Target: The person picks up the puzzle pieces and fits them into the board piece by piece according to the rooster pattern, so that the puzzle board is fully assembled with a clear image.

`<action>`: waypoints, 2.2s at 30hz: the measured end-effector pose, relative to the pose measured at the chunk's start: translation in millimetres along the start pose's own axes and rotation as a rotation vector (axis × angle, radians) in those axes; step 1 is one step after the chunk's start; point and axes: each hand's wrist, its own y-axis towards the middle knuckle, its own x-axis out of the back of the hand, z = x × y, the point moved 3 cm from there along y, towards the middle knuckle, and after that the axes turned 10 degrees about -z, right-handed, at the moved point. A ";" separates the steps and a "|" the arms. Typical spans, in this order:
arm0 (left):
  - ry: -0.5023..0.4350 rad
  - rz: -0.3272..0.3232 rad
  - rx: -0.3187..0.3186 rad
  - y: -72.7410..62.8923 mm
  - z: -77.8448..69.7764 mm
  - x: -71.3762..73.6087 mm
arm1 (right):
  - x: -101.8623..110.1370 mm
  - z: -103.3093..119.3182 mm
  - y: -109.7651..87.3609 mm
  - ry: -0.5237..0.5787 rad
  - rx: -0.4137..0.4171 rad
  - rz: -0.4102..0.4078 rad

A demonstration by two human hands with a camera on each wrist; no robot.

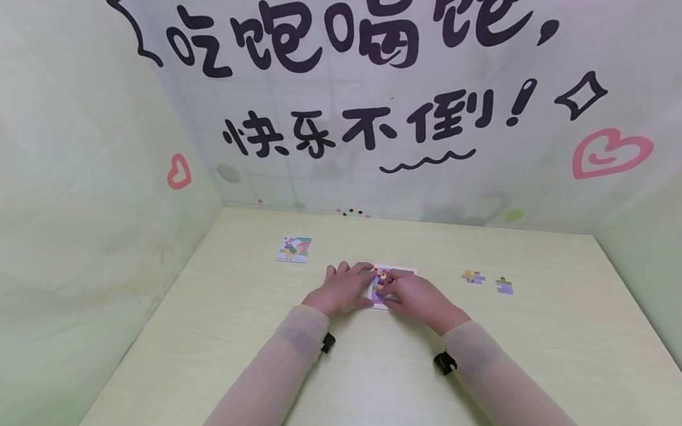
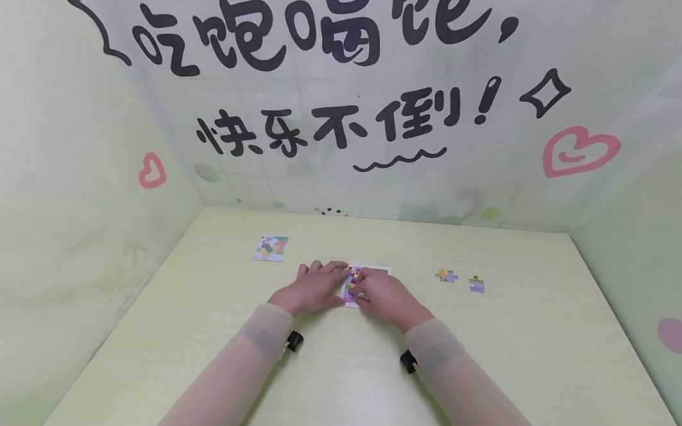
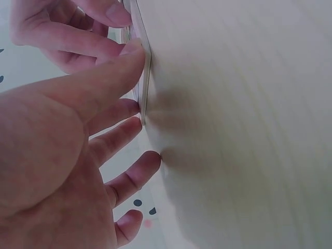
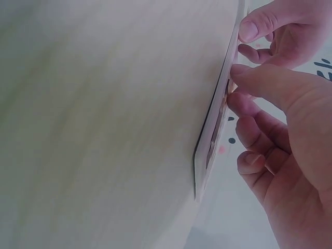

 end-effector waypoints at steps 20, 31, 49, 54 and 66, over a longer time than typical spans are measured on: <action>-0.008 -0.007 0.003 -0.2 -1.2 3.0 | 5.5 2.0 -4.6 0.021 -0.004 0.036; 0.026 -0.037 0.001 0.8 -5.7 2.9 | 6.2 -2.5 -11.3 0.070 -0.053 0.023; 0.029 -0.048 0.034 0.1 -7.9 -0.6 | 55.0 -56.1 -61.4 0.049 -0.274 -0.043; 0.030 -0.044 0.041 -0.8 -8.6 0.4 | 68.1 -80.7 -76.5 0.015 -0.364 -0.032; 0.003 -0.056 0.043 -1.3 -9.4 3.2 | 87.4 -111.6 -93.9 -0.042 -0.430 -0.051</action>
